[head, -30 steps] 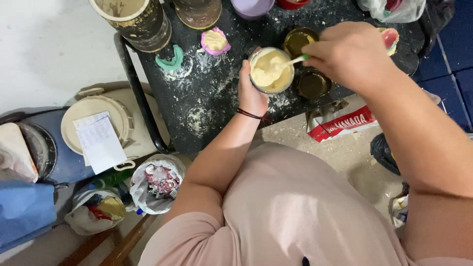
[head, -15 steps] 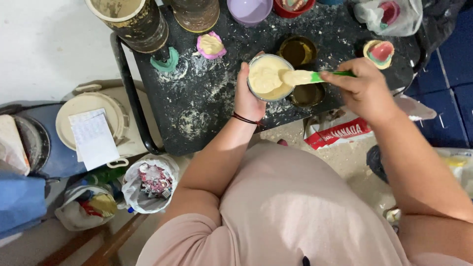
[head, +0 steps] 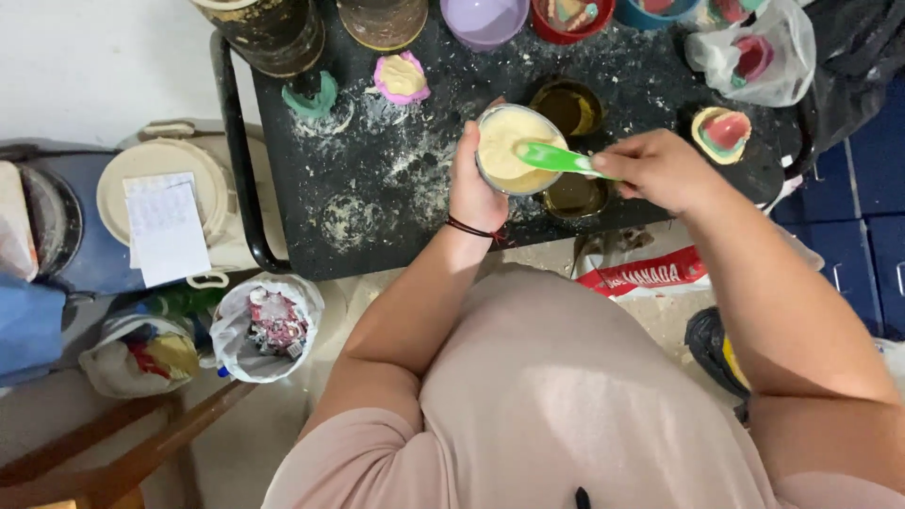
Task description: The person mixes a white powder with a liquid in a small container using a green spatula. They then spread the resulting paste onto a dental mold and use a tool to smooth the surface.
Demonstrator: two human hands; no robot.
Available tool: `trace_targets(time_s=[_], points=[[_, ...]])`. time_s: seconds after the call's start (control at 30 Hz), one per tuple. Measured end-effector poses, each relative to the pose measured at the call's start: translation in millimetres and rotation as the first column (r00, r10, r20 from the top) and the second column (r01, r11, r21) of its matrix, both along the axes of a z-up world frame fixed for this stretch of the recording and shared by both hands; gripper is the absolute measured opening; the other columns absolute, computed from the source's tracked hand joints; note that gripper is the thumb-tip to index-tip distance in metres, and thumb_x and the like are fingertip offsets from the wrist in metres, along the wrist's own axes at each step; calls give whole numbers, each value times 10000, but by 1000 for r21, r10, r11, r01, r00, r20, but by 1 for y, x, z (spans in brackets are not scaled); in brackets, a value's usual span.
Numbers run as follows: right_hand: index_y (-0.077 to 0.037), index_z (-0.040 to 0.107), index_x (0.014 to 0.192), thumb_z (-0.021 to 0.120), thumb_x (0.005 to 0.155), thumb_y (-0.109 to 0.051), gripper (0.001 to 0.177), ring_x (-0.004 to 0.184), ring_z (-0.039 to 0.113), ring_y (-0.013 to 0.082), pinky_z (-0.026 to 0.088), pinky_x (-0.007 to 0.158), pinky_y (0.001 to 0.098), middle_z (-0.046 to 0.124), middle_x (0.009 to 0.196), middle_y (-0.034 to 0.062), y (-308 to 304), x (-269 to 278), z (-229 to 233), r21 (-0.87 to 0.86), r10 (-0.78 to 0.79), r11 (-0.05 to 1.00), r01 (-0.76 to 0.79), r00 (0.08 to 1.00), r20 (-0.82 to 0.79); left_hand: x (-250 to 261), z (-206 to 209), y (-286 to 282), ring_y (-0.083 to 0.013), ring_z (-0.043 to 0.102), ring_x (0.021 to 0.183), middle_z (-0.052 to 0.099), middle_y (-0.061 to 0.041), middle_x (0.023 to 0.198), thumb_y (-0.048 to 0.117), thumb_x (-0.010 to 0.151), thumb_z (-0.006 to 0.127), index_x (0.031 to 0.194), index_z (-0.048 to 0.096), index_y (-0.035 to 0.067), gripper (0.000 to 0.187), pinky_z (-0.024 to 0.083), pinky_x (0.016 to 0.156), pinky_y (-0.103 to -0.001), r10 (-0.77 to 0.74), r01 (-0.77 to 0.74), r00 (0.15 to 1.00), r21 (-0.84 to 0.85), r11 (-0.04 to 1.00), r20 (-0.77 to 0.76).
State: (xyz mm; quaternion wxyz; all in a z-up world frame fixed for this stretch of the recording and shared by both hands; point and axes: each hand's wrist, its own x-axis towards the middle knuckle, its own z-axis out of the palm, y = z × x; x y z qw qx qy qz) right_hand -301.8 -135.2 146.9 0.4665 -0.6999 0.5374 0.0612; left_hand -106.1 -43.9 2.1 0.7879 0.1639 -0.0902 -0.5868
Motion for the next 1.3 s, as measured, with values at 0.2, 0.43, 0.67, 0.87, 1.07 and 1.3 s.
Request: trace_targets(time_s=[0.2, 0.43, 0.67, 0.87, 1.07, 1.3], points=[[-127, 806, 1229, 622, 1064, -441, 400, 728, 603, 280, 451, 730, 424, 704, 756, 141, -8, -25, 34, -90, 51, 992, -88, 935, -352, 0, -6, 5, -347, 618, 1292, 675, -186, 1369, 587, 974, 546, 1375, 645, 87, 649, 545, 1007, -478, 37, -27, 999, 355, 935, -22], [-296, 713, 1122, 723, 1075, -284, 50, 843, 665, 238, 504, 646, 373, 640, 857, -59, -12, 14, 61, -722, 544, -95, -685, 572, -614, 2, 11, 6, -318, 608, 1340, 657, -117, 1429, 758, 953, 413, 1447, 597, 214, 758, 546, 1028, -525, -235, 217, 971, 258, 941, 38], [-314, 688, 965, 755, 1027, -238, 119, 816, 573, 153, 428, 751, 293, 586, 764, -118, -36, 80, 67, -593, 514, -662, -458, 299, -804, -15, 10, 9, -326, 620, 1282, 672, -162, 1352, 715, 803, 570, 1305, 644, 122, 781, 536, 1034, -489, -323, 268, 941, 358, 895, 103], [-273, 730, 1063, 793, 908, -170, 197, 726, 593, 182, 478, 631, 314, 590, 732, -79, -38, 56, 51, -588, 488, -491, -643, 356, -797, -12, -2, 13, -345, 669, 1223, 664, -176, 1384, 345, 895, 852, 1477, 582, 66, 699, 585, 991, -486, -114, 118, 990, -48, 992, 87], [-380, 715, 1096, 777, 914, -285, 215, 789, 617, 142, 451, 703, 292, 581, 741, -148, -40, 54, 59, -505, 336, -543, -671, 377, -863, -10, 19, 10, -351, 621, 1287, 673, -175, 1373, 493, 1000, 701, 1404, 634, 52, 602, 513, 1086, -504, -161, 181, 974, -125, 975, 157], [-167, 723, 1103, 428, 1102, -401, 376, 864, 803, 374, 611, 630, 483, 816, 914, 103, 22, 85, 88, -95, 398, 512, -854, 334, -854, -13, 8, -8, -333, 669, 1112, 688, -192, 1192, 432, 842, 782, 1299, 566, 7, 660, 575, 931, -451, 220, -230, 973, 210, 950, 71]])
